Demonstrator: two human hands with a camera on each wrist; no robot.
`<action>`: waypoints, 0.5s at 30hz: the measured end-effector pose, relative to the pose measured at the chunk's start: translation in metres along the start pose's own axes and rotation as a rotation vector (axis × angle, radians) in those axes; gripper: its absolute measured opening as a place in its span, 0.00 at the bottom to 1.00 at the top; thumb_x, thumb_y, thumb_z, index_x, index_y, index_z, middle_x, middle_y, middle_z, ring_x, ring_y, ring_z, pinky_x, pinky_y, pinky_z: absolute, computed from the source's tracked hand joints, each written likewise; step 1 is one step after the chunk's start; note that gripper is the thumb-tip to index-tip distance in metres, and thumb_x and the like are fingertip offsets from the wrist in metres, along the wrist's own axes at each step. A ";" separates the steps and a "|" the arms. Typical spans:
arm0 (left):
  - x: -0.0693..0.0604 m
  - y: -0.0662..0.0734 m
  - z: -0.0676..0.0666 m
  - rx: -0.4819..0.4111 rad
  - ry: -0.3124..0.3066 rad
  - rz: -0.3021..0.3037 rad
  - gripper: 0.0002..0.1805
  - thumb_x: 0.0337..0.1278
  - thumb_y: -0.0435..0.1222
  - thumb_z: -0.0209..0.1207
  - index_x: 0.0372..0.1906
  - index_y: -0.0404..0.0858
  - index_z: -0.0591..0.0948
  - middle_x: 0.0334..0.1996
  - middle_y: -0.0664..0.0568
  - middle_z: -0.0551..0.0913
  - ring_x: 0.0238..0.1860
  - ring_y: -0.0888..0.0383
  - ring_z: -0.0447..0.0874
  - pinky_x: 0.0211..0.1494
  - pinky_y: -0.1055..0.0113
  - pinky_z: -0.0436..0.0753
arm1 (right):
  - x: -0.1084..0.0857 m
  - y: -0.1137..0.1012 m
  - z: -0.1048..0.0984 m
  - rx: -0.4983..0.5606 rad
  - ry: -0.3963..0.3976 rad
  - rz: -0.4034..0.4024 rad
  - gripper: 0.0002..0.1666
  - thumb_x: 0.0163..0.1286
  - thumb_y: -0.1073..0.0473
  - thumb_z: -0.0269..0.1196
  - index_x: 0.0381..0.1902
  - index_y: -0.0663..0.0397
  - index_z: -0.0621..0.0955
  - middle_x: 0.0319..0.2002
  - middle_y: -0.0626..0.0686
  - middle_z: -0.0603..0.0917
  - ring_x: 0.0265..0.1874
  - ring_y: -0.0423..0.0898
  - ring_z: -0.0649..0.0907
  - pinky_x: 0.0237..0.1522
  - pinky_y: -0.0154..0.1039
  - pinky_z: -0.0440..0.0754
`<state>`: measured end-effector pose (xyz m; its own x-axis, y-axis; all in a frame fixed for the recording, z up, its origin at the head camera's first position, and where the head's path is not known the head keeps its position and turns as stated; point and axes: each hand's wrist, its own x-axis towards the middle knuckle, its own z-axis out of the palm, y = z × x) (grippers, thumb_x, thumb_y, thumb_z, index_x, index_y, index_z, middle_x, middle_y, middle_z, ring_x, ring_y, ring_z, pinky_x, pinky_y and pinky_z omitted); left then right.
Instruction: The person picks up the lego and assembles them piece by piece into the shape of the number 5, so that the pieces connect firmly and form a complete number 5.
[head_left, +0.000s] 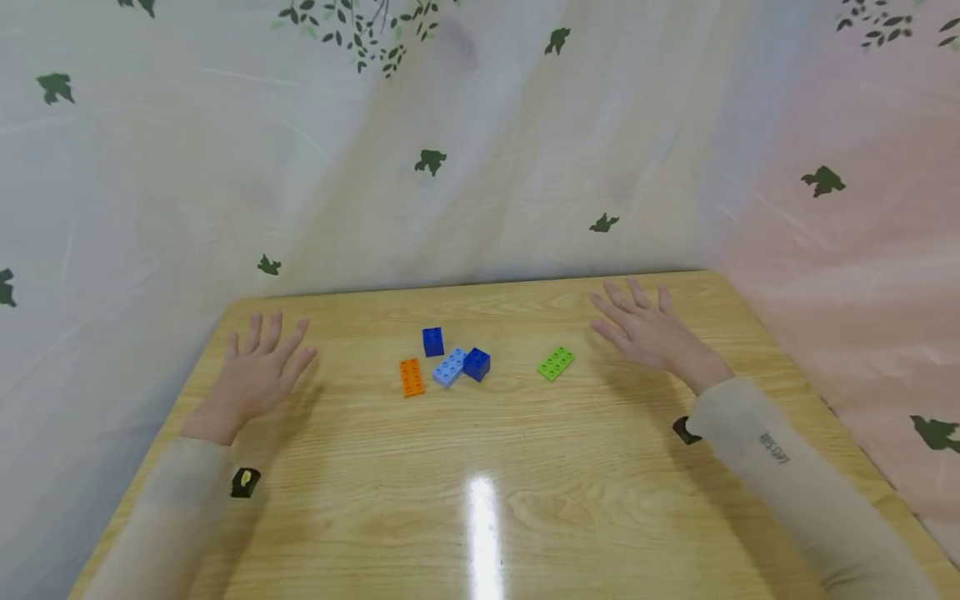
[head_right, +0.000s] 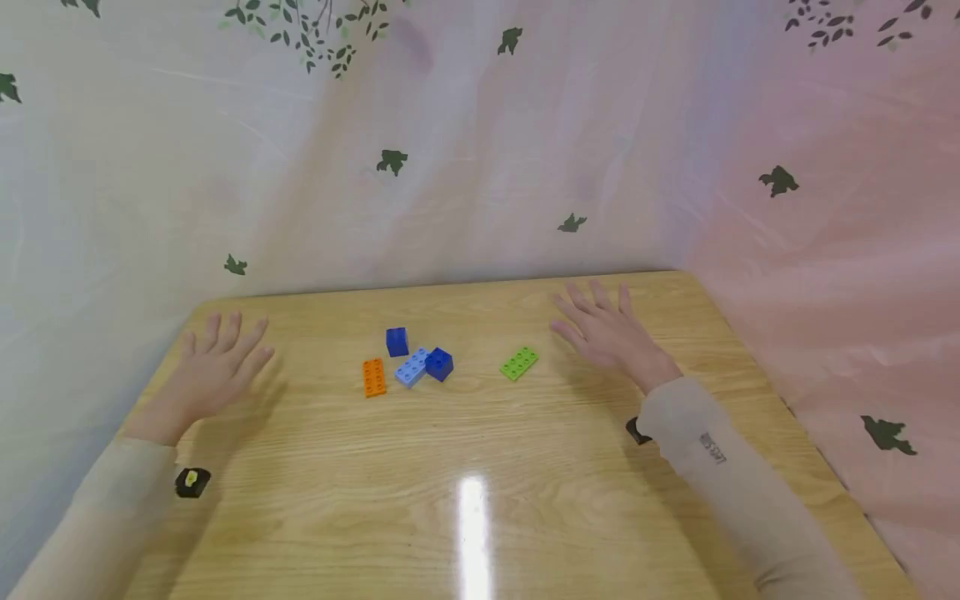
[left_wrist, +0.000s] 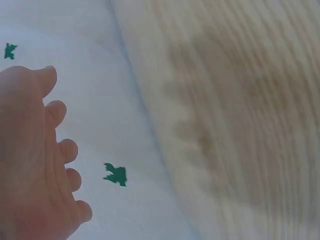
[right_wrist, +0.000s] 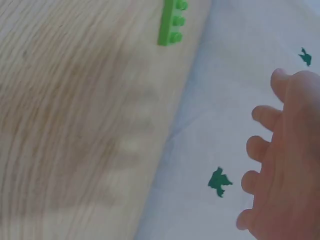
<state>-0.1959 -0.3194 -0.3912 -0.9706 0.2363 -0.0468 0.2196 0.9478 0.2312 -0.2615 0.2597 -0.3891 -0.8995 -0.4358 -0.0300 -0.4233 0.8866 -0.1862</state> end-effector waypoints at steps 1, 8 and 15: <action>0.000 0.003 -0.002 -0.032 0.000 0.009 0.39 0.80 0.59 0.29 0.82 0.42 0.43 0.78 0.32 0.30 0.75 0.34 0.15 0.67 0.26 0.23 | 0.001 -0.002 -0.002 0.026 0.004 -0.011 0.42 0.81 0.31 0.36 0.82 0.44 0.52 0.81 0.57 0.45 0.78 0.64 0.38 0.67 0.73 0.24; -0.004 0.038 -0.015 -0.441 -0.017 0.113 0.36 0.82 0.55 0.35 0.83 0.49 0.41 0.80 0.43 0.29 0.78 0.42 0.19 0.72 0.29 0.31 | 0.001 -0.023 -0.014 0.401 -0.002 -0.148 0.42 0.81 0.37 0.47 0.81 0.24 0.39 0.81 0.43 0.41 0.79 0.55 0.46 0.74 0.67 0.47; -0.010 0.068 -0.015 -0.734 -0.079 0.193 0.34 0.83 0.50 0.37 0.82 0.55 0.37 0.82 0.54 0.35 0.81 0.46 0.33 0.76 0.34 0.42 | 0.003 -0.038 -0.013 0.707 0.012 -0.291 0.58 0.78 0.54 0.60 0.78 0.21 0.29 0.80 0.59 0.49 0.74 0.65 0.62 0.61 0.72 0.68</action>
<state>-0.1726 -0.2607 -0.3602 -0.9056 0.4240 -0.0036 0.2351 0.5091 0.8280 -0.2495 0.2271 -0.3692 -0.7651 -0.6315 0.1260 -0.4771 0.4245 -0.7695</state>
